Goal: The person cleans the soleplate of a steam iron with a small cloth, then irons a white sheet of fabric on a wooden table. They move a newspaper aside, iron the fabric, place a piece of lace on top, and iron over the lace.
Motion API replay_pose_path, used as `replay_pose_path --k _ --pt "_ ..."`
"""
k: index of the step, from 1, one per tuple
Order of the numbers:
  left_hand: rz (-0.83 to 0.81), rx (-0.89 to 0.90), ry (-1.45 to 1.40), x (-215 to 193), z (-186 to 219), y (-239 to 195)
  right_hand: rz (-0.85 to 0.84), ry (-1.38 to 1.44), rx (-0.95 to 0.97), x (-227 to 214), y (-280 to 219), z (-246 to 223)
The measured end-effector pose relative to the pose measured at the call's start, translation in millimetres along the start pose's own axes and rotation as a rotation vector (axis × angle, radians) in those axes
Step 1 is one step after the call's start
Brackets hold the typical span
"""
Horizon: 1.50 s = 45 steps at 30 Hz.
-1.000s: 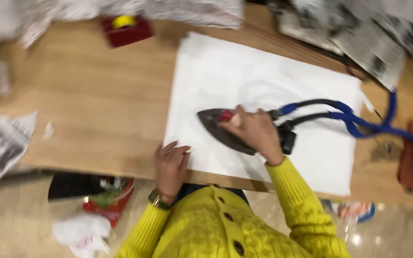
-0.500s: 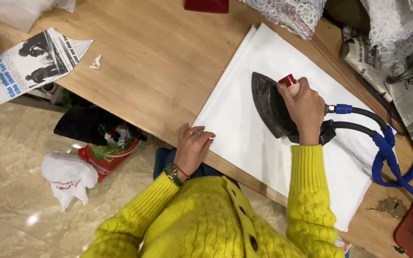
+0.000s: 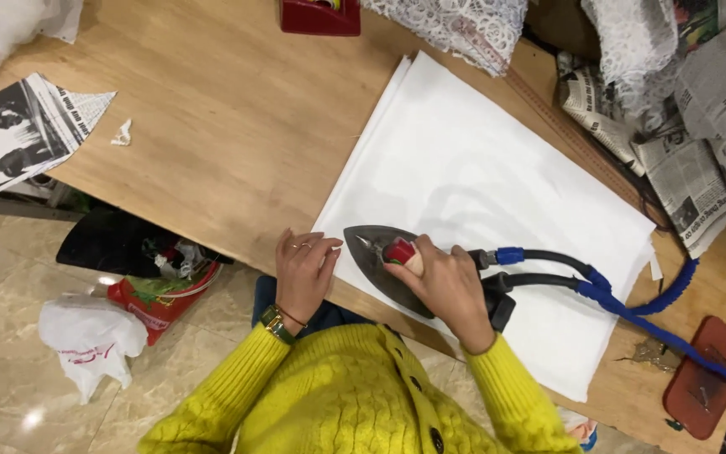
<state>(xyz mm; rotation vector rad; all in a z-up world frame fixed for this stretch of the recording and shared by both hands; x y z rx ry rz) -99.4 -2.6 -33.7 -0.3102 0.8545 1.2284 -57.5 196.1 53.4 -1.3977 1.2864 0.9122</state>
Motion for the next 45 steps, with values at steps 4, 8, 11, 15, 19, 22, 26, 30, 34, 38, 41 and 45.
replay_pose_path --k 4,8,11,15,19,22,26,30,34,38,41,45 --pt "-0.007 -0.033 -0.035 -7 8 7 0.035 -0.026 -0.016 -1 36 3" --pt "0.02 -0.071 0.02 -16 0 5 0.039 -0.08 0.04 -13 83 26" --pt "0.026 -0.121 0.045 -26 -14 -2 0.074 -0.055 0.058 -30 108 40" --pt "0.041 -0.196 0.052 -36 -30 -10 0.093 -0.044 0.043 -35 111 41" --pt "0.056 -0.198 0.038 -35 -34 -7 0.004 -0.082 0.013 -24 75 13" --pt "0.074 -0.161 0.08 -29 -29 3 -0.004 -0.145 -0.081 -8 44 -8" --pt "0.101 -0.09 0.093 -20 -13 13 0.034 -0.02 -0.165 -9 15 -18" --pt "0.059 -0.016 0.077 -6 -2 16 0.101 -0.005 -0.146 -21 22 -7" --pt "0.017 -0.003 0.083 1 1 15 0.22 -0.137 -0.083 -36 53 27" --pt "-0.026 0.026 0.156 10 -3 8 0.144 -0.103 0.108 -44 91 76" --pt "-0.031 0.032 0.166 10 -3 7 0.18 -0.057 0.144 -52 104 89" --pt "-0.02 0.031 0.176 6 -3 10 0.191 -0.059 0.156 -56 103 88"
Point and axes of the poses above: each hand's wrist, its own y-axis towards the middle knuckle, its own x-axis out of the palm, z = x × y, the point moved 10 cm from there along y, towards the middle knuckle, and after that the axes turned 4 degrees about y, right-handed, at the moved point
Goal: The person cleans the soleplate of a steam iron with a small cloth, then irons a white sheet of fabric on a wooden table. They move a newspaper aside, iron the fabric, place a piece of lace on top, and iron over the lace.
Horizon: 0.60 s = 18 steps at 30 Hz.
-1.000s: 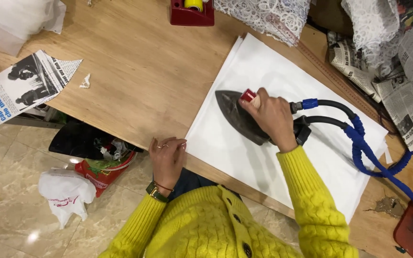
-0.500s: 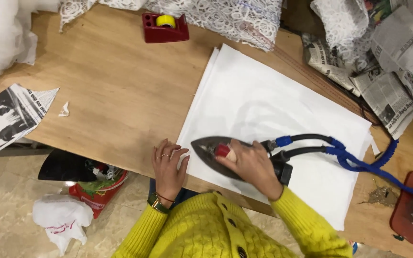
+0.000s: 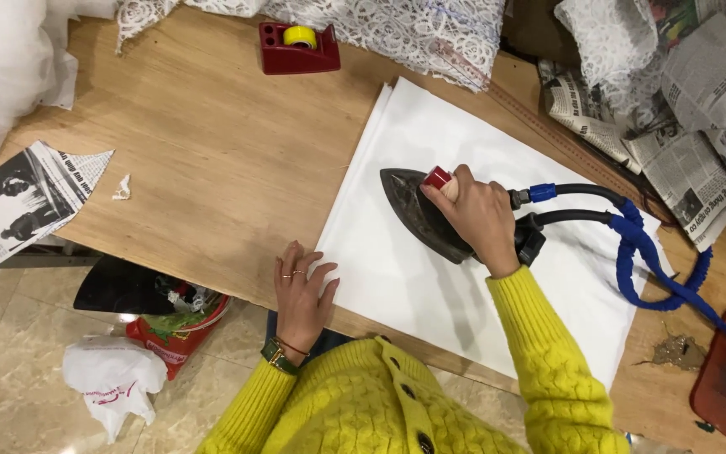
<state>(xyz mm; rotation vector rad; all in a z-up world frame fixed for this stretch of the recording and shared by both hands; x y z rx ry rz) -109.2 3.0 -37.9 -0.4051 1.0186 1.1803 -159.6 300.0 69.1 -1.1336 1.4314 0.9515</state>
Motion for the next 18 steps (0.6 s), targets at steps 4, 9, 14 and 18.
replay_pose_path --k 4,9,14,18 --pt "0.03 0.034 0.026 1 5 3 0.013 0.037 -0.023 -4 -2 -5" --pt "0.004 0.082 0.018 10 11 8 0.044 0.063 -0.035 -9 -2 -7" --pt "-0.076 0.119 0.05 20 18 9 0.006 0.067 -0.007 -8 3 -4" --pt "-0.173 0.161 0.073 29 30 6 -0.02 0.059 0.007 -5 20 6"
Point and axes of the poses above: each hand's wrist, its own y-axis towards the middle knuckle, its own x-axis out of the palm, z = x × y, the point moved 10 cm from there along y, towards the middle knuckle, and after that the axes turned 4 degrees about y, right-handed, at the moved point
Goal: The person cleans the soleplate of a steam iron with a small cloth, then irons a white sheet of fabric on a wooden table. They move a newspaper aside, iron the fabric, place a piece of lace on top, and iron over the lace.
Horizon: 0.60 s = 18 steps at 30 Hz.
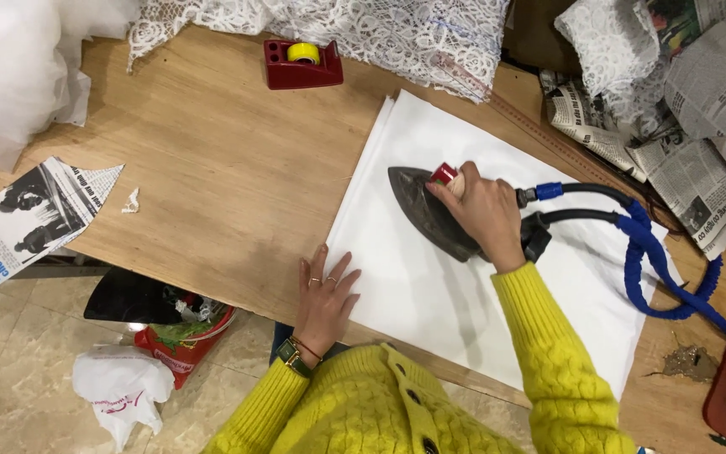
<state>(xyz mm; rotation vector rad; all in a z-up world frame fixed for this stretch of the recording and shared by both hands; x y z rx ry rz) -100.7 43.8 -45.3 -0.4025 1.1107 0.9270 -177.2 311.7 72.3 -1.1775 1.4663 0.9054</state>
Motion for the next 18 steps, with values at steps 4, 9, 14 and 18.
replay_pose_path --k 4,9,14,18 --pt "-0.064 0.056 0.121 8 10 -3 0.007 -0.005 0.023 3 34 21" --pt "-0.038 0.062 0.157 8 9 -9 0.084 -0.024 0.046 -1 71 61" --pt "-0.031 0.055 0.186 5 14 -12 0.066 -0.015 0.046 -2 43 48" --pt "-0.05 0.025 0.161 6 18 -5 -0.085 0.015 0.063 -2 -21 16"
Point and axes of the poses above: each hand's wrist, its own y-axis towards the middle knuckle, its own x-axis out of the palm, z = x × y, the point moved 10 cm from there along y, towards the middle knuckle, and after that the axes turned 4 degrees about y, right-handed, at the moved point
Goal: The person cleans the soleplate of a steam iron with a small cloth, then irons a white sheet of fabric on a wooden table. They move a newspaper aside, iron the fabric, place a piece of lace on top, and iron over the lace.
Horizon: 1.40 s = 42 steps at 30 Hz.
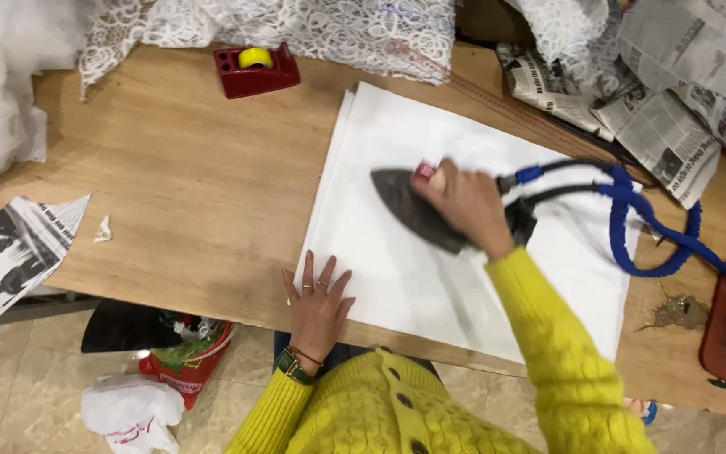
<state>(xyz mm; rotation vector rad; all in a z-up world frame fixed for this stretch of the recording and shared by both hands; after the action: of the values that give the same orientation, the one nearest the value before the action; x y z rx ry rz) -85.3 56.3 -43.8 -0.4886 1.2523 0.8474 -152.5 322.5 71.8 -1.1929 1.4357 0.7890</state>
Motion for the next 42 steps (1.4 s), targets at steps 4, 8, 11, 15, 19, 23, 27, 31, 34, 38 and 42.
replay_pose_path --k 4,8,11,15,19,23,27,31,34,38,42 --pt "0.046 -0.022 -0.038 -5 9 13 -0.123 -0.019 -0.009 17 -75 -8" --pt "0.086 -0.015 -0.062 -9 20 24 -0.05 -0.029 -0.046 9 -120 -2" --pt "0.086 0.012 -0.086 -7 32 28 -0.008 -0.026 -0.071 6 -123 10" --pt "0.046 0.05 -0.119 6 42 29 -0.151 -0.038 0.091 28 -94 50" --pt "0.004 0.051 -0.101 8 44 23 -0.052 -0.113 0.114 8 -49 82" --pt "-0.047 0.022 -0.102 14 36 13 0.117 -0.084 0.138 -6 4 123" --pt "-0.052 0.009 -0.066 20 29 4 0.197 0.004 0.151 -14 43 157" --pt "-0.048 0.009 -0.036 20 25 1 0.216 0.058 0.141 -24 47 150" --pt "-0.056 -0.003 -0.036 21 26 1 0.213 0.059 0.147 -23 46 150" --pt "-0.078 0.024 -0.095 22 41 16 0.233 0.069 0.117 -24 45 150" --pt "-0.073 0.15 -0.196 35 79 51 0.24 0.109 0.103 -26 46 150"
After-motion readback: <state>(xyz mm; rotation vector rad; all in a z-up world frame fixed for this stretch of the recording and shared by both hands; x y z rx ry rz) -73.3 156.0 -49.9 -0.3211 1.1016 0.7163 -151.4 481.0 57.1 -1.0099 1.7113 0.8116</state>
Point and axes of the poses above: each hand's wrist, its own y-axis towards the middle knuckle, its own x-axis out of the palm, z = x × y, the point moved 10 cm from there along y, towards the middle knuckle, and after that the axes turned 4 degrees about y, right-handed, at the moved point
